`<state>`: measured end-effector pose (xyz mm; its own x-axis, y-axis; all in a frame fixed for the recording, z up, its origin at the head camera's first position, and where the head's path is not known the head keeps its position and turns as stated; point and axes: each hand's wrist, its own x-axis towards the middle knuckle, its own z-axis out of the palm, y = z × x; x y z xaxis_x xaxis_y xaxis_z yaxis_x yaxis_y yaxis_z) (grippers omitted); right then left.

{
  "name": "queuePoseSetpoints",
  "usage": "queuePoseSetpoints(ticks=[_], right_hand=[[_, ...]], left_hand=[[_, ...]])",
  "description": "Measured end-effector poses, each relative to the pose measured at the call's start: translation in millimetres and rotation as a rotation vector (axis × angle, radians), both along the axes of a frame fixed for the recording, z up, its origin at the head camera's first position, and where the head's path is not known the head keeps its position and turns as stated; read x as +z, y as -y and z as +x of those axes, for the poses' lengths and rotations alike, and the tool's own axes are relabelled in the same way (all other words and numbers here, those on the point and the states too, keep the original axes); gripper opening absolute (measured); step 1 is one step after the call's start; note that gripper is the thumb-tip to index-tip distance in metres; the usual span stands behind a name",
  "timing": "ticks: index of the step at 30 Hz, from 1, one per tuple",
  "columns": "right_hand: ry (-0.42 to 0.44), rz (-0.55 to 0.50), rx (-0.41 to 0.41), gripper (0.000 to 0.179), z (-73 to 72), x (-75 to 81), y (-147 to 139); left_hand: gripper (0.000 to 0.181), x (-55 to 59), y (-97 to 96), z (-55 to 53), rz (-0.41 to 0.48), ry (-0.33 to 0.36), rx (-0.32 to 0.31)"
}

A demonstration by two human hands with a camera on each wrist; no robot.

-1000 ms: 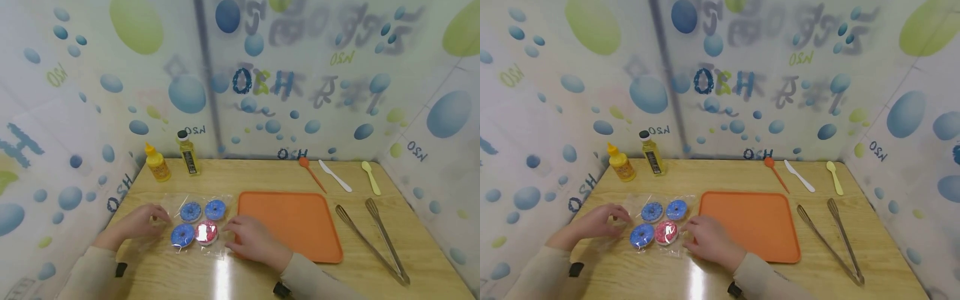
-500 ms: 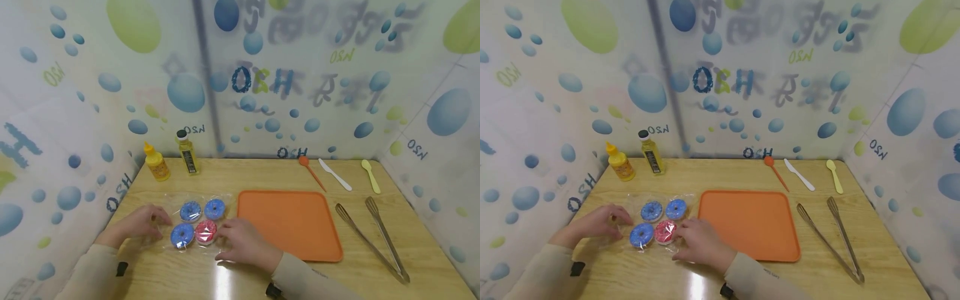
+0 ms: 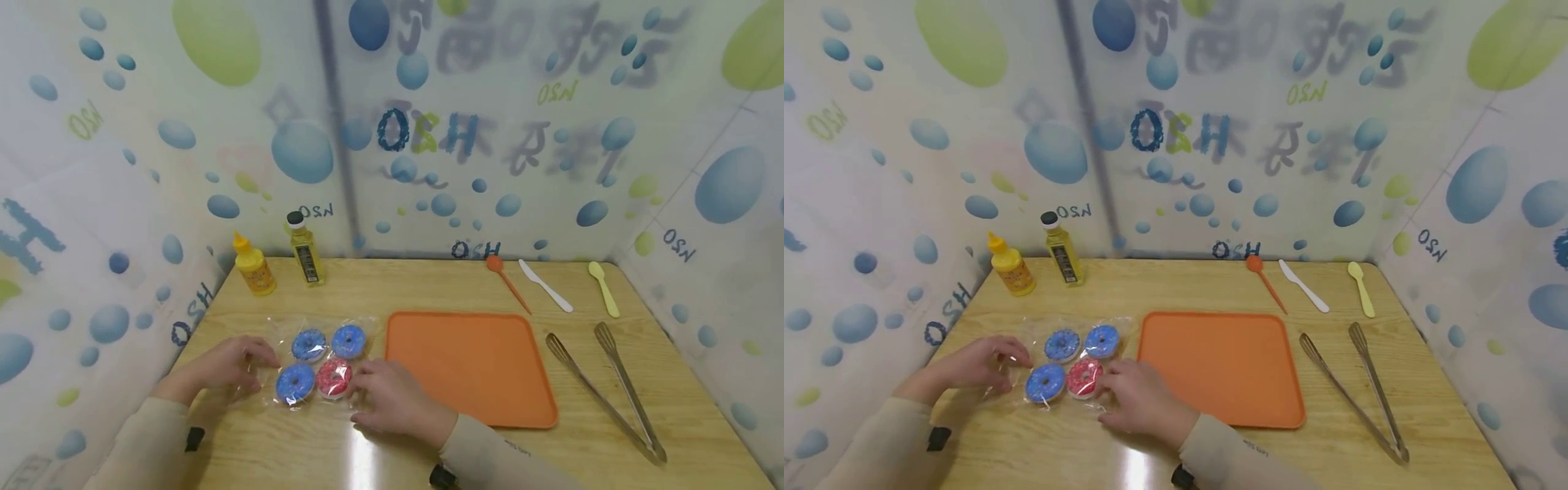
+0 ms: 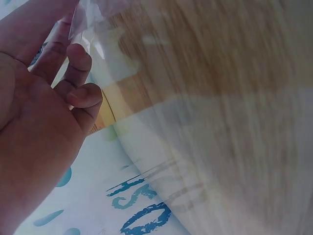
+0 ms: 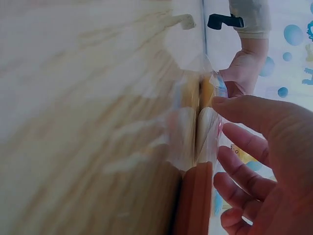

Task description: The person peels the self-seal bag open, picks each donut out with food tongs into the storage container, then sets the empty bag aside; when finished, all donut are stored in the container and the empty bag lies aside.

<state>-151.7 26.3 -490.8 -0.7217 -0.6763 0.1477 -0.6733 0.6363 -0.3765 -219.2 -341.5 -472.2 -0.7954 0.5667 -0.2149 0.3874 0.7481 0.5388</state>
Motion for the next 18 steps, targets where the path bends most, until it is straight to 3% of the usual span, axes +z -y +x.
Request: queuePoseSetpoints(ticks=[7,14,18], right_hand=[[0.027,-0.006,-0.003,0.020,-0.3,2.7,1.9],[0.113,-0.034,0.005,0.013,0.8,3.7,2.7],[0.105,-0.032,0.006,0.009,0.2,1.5,2.7]], left_hand=[[0.036,0.1,-1.1,-3.0,-0.007,0.000,0.012],[0.039,0.1,-3.1,-0.3,-0.006,0.029,0.034],[0.038,1.7,-4.2,0.7,0.002,0.053,0.049]])
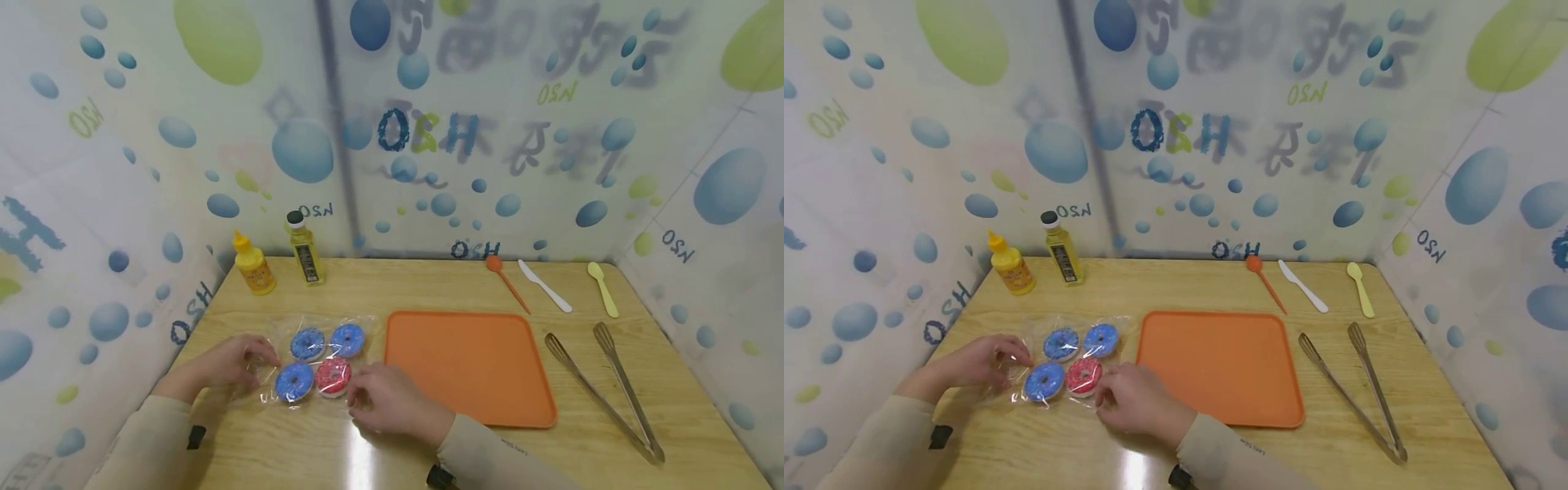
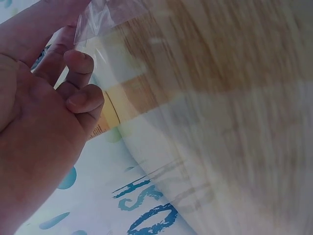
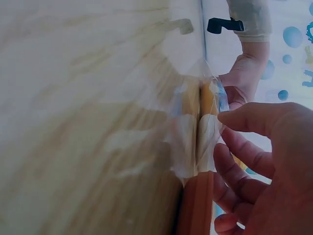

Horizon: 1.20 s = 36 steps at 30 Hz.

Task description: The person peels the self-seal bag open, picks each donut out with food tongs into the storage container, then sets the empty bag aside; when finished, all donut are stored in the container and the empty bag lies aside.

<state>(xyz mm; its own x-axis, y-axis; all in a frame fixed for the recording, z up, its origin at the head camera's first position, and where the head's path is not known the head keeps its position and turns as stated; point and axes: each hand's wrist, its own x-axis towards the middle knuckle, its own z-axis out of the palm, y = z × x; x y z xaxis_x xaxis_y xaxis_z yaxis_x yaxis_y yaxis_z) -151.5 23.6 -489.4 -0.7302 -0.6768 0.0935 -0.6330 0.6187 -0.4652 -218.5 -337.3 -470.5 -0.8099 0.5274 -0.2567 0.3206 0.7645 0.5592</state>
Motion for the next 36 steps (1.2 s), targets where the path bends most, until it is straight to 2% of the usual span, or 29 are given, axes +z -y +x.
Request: queuePoseSetpoints(ticks=[12,19,26,30,36], right_hand=[[-0.073,-0.021,-0.018,0.005,0.9,-5.1,0],[-0.045,-0.077,-0.043,0.007,1.4,-5.8,-2],[0.025,-0.070,-0.080,0.008,2.6,-3.6,-3],[0.076,-0.098,-0.092,0.010,2.8,-1.2,-7],[0.076,-0.128,-0.084,0.011,2.4,-2.5,-11]], left_hand=[[0.038,-0.1,-0.4,1.4,-0.020,0.019,0.040],[0.037,2.0,-1.5,1.2,-0.015,0.009,0.024],[0.037,2.6,-5.6,-0.2,-0.027,0.044,0.066],[0.037,4.4,-7.7,-1.5,-0.027,0.054,0.065],[0.039,4.9,-7.0,-1.1,-0.052,0.062,0.091]])
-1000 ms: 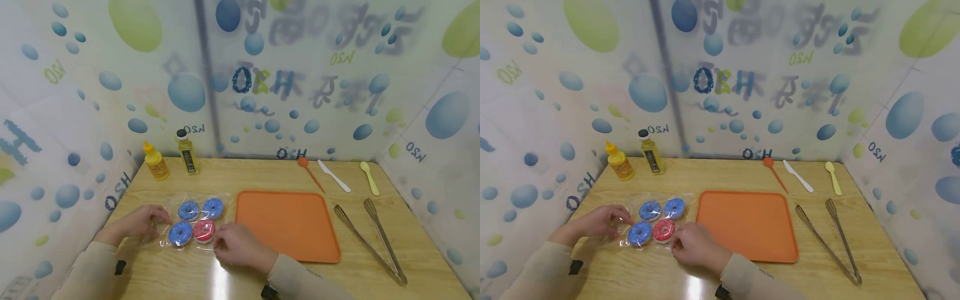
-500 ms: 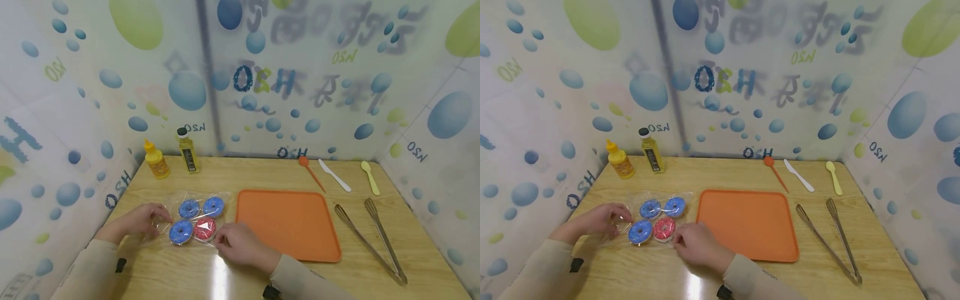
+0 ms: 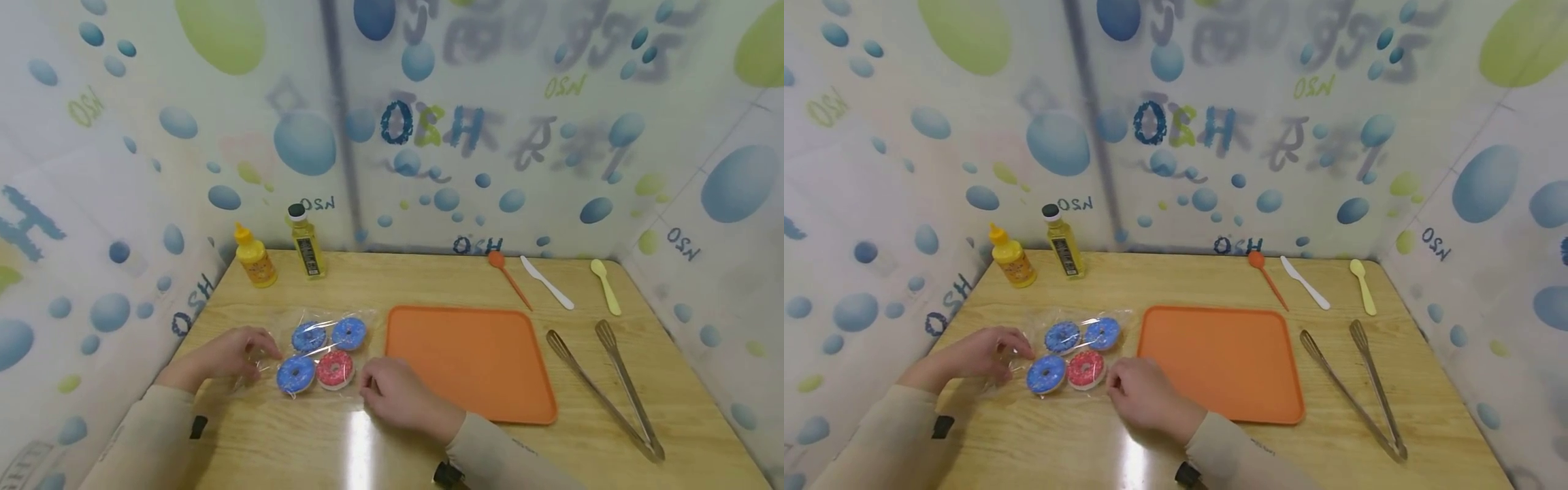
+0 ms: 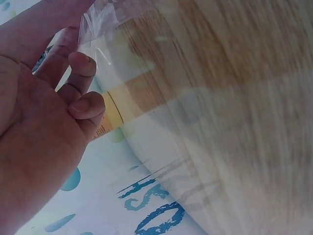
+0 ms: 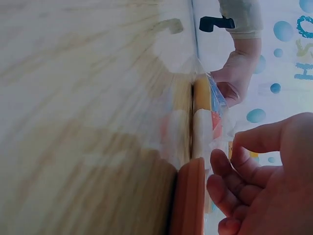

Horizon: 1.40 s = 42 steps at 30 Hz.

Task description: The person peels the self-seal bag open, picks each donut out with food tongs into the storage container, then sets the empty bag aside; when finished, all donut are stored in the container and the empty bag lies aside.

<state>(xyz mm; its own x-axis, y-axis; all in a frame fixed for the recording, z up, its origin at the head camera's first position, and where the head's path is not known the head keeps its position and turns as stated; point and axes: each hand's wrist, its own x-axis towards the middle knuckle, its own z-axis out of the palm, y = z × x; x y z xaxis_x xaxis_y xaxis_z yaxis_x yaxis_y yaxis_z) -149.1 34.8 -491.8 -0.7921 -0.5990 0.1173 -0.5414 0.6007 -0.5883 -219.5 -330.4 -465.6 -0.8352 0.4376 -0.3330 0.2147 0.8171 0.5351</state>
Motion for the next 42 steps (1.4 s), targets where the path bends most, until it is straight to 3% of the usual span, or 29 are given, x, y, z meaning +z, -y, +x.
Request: queuePoseSetpoints(ticks=[14,20,27,42], right_hand=[[0.054,-0.067,0.021,0.004,-7.1,1.0,-14],[-0.033,-0.109,0.044,0.024,-18.0,4.3,-12],[-0.032,-0.024,0.093,0.031,-24.0,6.0,0],[-0.111,0.000,0.077,0.009,-27.5,7.9,4]], left_hand=[[0.038,0.7,-0.9,-0.2,-0.021,0.001,0.005],[0.039,0.1,-2.4,-2.8,-0.040,0.012,0.019],[0.040,0.6,-3.3,-1.8,-0.048,0.022,0.032],[0.039,4.0,-5.1,0.6,-0.044,0.022,0.037]])
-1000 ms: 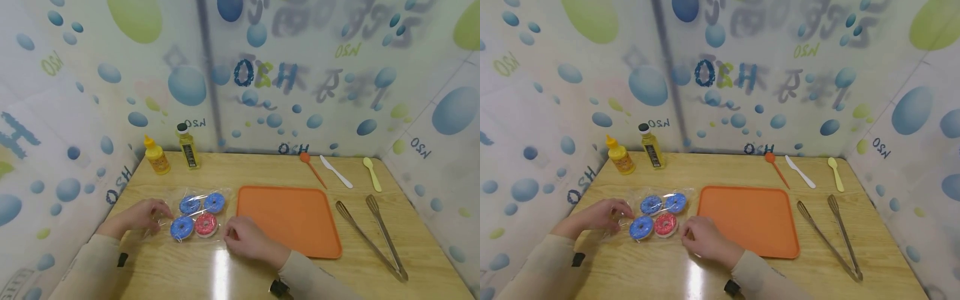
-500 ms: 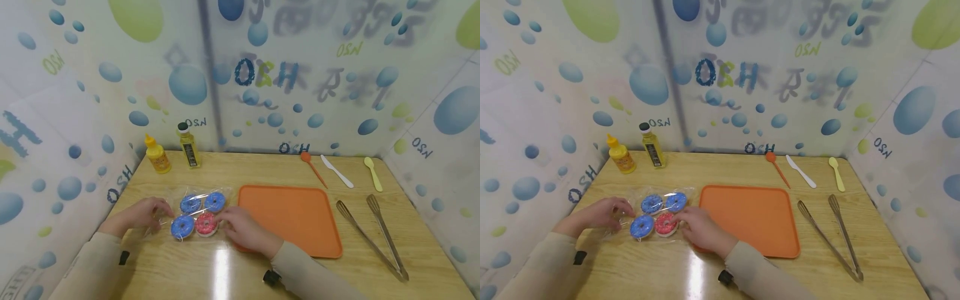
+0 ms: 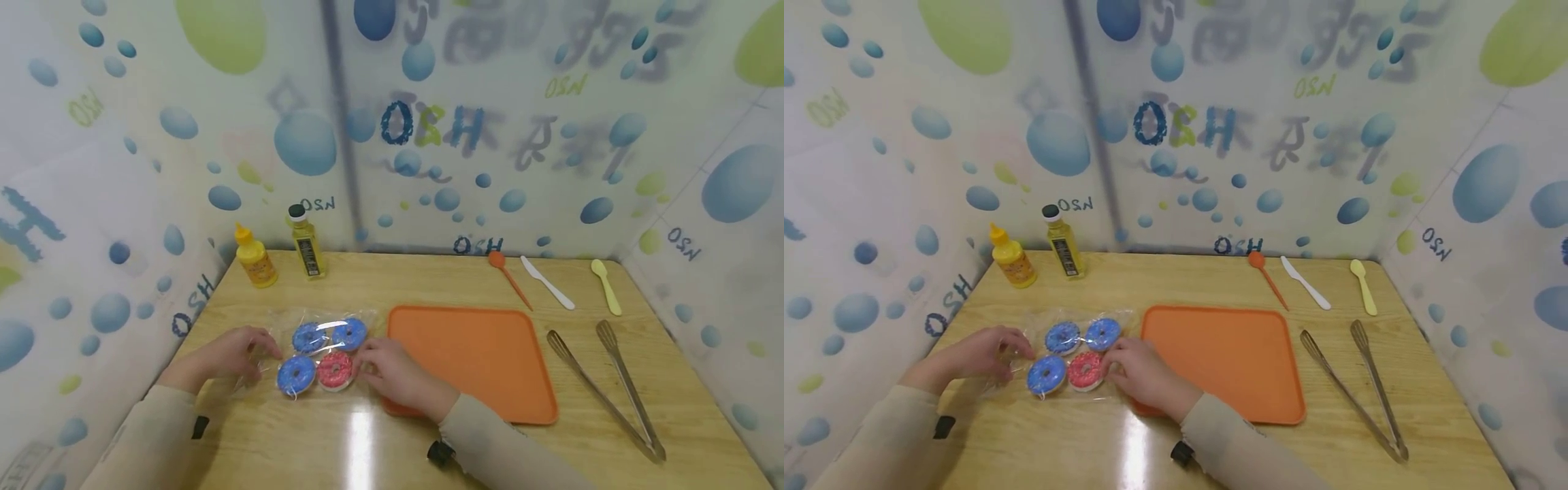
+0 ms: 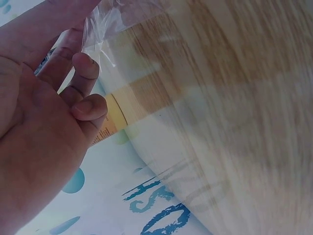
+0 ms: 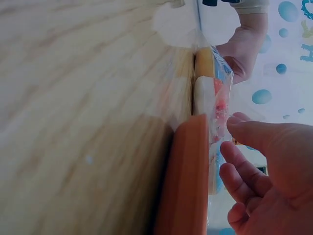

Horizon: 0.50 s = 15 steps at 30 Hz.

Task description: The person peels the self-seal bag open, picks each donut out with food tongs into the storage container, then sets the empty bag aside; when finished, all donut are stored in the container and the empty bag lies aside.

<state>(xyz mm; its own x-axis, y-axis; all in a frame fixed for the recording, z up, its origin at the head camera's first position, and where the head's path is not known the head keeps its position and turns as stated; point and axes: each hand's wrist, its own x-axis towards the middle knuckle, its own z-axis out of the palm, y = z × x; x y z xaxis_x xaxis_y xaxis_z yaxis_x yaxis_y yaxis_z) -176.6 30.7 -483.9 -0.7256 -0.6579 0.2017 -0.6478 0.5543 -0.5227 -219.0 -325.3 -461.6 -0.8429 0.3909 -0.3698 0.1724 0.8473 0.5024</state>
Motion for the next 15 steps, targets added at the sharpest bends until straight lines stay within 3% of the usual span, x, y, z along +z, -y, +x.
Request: queuePoseSetpoints(ticks=[15], right_hand=[[-0.045,-0.034,-0.052,0.009,3.6,-7.1,-21]], left_hand=[[0.041,-3.1,-0.1,1.3,0.007,-0.005,0.011]])
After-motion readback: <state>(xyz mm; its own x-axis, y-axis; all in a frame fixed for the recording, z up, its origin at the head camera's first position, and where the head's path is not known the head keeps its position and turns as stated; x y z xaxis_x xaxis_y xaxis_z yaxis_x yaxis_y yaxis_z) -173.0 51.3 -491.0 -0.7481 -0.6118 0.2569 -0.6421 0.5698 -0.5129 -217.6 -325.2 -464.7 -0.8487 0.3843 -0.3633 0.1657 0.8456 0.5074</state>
